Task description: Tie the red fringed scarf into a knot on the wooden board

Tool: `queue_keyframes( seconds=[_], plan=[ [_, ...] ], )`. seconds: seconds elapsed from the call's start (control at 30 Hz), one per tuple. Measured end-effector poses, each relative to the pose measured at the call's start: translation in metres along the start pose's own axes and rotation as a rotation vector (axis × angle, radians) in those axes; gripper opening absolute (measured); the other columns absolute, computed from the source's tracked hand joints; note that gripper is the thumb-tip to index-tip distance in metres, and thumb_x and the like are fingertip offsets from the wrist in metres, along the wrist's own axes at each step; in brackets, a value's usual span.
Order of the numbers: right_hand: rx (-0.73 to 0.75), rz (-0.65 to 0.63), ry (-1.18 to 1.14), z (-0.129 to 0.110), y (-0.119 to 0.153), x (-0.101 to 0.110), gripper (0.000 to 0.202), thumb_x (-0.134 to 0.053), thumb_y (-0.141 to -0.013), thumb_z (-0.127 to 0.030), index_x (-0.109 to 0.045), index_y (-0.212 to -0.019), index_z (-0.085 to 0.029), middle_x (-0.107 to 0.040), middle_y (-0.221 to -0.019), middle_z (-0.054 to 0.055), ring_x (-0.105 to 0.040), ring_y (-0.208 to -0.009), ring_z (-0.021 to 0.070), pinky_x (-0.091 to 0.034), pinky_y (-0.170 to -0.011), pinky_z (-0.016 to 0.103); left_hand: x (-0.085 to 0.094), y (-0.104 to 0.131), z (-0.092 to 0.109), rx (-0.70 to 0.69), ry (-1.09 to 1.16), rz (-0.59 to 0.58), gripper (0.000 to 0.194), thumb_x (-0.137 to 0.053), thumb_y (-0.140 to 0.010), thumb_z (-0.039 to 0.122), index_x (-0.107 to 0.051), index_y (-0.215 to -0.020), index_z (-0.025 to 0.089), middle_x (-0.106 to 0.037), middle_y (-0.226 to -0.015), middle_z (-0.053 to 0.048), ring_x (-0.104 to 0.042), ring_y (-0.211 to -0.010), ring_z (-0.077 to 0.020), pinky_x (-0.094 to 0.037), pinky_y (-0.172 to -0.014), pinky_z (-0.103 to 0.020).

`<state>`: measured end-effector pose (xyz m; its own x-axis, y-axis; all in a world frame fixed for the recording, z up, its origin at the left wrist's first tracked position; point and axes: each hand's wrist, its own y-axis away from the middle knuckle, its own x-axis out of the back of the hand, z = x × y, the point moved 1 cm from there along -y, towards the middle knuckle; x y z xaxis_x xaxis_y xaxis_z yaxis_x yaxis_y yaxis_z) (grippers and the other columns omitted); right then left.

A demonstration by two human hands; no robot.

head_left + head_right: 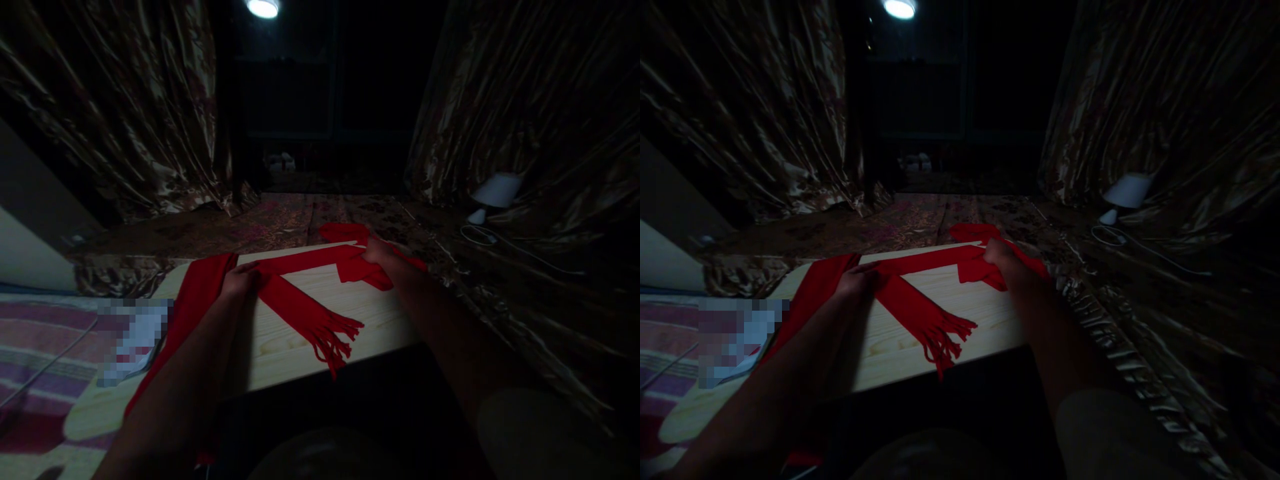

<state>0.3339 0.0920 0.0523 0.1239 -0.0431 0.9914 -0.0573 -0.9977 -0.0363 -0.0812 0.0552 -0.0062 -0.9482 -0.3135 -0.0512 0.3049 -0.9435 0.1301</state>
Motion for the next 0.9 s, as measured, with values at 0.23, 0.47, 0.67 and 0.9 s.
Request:
queue_keyframes(
  seconds=[0.23, 0.47, 0.67, 0.9],
  plan=[
    [0.381, 0.130, 0.073, -0.021, 0.015, 0.001, 0.020, -0.058, -0.084, -0.010, -0.071, -0.098, -0.016, -0.069, -0.111, 0.012, -0.062, -0.102, 0.0204, -0.044, -0.088, 0.026, -0.002, 0.005, 0.003, -0.009, -0.038, 0.019, 0.040, -0.071, -0.073, 0.004, -0.077, -0.111, 0.017, -0.077, -0.091, -0.009, -0.074, -0.074, -0.0180, -0.062, -0.074, -0.026],
    [0.392, 0.127, 0.139, -0.025, 0.022, -0.011, 0.027, -0.052, -0.092, -0.016, -0.071, -0.110, -0.010, -0.068, -0.120, 0.019, -0.062, -0.111, 0.0251, -0.043, -0.097, 0.032, 0.000, 0.001, -0.002, -0.035, -0.104, -0.008, 0.042, -0.072, -0.074, 0.007, -0.076, -0.115, 0.018, -0.077, -0.095, -0.009, -0.072, -0.072, -0.0163, -0.060, -0.069, -0.024],
    [0.325, 0.081, 0.156, -0.024, 0.029, -0.017, 0.033, -0.048, -0.095, -0.014, -0.068, -0.120, -0.007, -0.068, -0.121, 0.021, -0.061, -0.115, 0.0251, -0.043, -0.100, 0.032, -0.002, 0.001, 0.008, -0.110, -0.326, 0.023, 0.044, -0.071, -0.073, 0.009, -0.074, -0.116, 0.018, -0.077, -0.099, -0.011, -0.073, -0.082, -0.0243, -0.059, -0.075, -0.033],
    [0.363, 0.120, 0.044, -0.038, 0.021, -0.010, 0.028, -0.049, -0.094, -0.015, -0.073, -0.107, -0.011, -0.069, -0.116, 0.017, -0.063, -0.105, 0.0219, -0.044, -0.092, 0.028, -0.028, 0.021, 0.020, -0.756, -1.099, 0.052, 0.052, -0.063, -0.086, 0.038, -0.065, -0.132, 0.016, -0.052, -0.147, -0.021, -0.045, -0.137, -0.0413, -0.032, -0.114, -0.055]
  ],
)
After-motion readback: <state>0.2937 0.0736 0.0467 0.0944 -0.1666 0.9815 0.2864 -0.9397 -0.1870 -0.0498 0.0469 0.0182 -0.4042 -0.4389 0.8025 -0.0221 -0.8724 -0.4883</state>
